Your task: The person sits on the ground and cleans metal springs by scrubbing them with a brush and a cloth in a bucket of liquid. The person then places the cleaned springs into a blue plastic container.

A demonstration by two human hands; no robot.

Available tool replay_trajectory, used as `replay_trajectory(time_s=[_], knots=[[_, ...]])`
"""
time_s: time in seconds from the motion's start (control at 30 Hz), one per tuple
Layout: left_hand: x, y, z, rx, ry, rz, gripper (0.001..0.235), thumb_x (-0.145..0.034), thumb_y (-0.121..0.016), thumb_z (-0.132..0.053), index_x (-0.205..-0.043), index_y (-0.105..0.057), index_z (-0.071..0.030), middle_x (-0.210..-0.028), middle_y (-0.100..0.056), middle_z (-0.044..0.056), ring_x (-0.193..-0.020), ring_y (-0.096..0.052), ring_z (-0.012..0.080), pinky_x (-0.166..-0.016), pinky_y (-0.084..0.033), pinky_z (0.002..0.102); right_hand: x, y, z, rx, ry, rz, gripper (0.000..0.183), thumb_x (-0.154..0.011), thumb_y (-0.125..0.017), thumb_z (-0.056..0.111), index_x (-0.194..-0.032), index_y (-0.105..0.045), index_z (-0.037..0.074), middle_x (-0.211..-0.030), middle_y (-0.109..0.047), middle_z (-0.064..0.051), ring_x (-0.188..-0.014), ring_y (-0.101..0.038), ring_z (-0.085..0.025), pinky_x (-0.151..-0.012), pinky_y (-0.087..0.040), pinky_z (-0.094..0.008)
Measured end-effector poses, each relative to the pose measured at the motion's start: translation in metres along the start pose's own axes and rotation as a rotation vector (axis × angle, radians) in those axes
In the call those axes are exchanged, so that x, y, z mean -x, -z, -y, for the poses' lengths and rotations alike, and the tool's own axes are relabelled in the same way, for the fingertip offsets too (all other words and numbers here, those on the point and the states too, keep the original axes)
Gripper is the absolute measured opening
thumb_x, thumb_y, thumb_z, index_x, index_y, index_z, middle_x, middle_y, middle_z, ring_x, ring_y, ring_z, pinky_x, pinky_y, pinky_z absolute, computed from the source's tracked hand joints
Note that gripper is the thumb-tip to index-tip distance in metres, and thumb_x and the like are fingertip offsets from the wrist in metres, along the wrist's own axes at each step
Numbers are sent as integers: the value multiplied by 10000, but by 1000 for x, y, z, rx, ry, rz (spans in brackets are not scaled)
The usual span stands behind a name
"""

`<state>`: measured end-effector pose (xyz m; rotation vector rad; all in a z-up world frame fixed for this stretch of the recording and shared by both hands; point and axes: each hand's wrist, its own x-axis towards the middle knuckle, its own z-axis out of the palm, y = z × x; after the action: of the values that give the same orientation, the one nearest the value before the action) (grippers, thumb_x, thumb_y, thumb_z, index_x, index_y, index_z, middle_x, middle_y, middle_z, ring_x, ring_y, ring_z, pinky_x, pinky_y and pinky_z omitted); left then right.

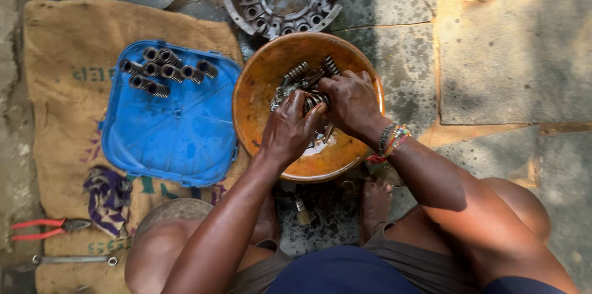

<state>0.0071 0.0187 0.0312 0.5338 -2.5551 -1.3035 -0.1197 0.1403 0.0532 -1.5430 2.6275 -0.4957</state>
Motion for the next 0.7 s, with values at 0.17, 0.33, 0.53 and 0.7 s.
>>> replay_trajectory(time_s=[0.17, 0.33, 0.53, 0.7], knots=[[-9, -1, 0, 402, 542, 204, 542, -1058, -601, -456, -854, -652, 44, -678, -655, 173, -575, -701, 233, -534, -549, 399, 7, 3, 3, 75, 158, -74, 270, -753, -762, 190, -983, -635, 128, -888, -650, -85, -946, -607, -342, -826, -439, -520], [-10, 4, 0, 304, 479, 263, 349, -1007, -622, -389, -1004, -646, -41, -816, -727, 118, -695, -752, 180, -639, -608, 353, 2, 2, 1, -39, 65, 31, 154, -867, -769, 193, -922, -671, 88, -850, -687, -127, -885, -642, -348, -773, -483, -516], [1, 20, -6, -92, -249, 221, 459, -899, -735, -96, -1336, -605, -48, -1237, -662, 176, -1157, -632, 309, -971, -538, 451, -3, 5, -2, -268, -32, 339, 394, -674, -869, 324, -976, -742, 106, -826, -737, -174, -794, -702, -373, -703, -540, -495], [-3, 21, -25, 61, 243, 213, 440, -927, -738, -322, -1230, -622, -25, -988, -701, 202, -936, -711, 325, -818, -567, 460, -1, 2, -5, -198, -30, 265, 332, -725, -816, 270, -996, -733, 98, -889, -737, -160, -866, -698, -378, -763, -531, -511]])
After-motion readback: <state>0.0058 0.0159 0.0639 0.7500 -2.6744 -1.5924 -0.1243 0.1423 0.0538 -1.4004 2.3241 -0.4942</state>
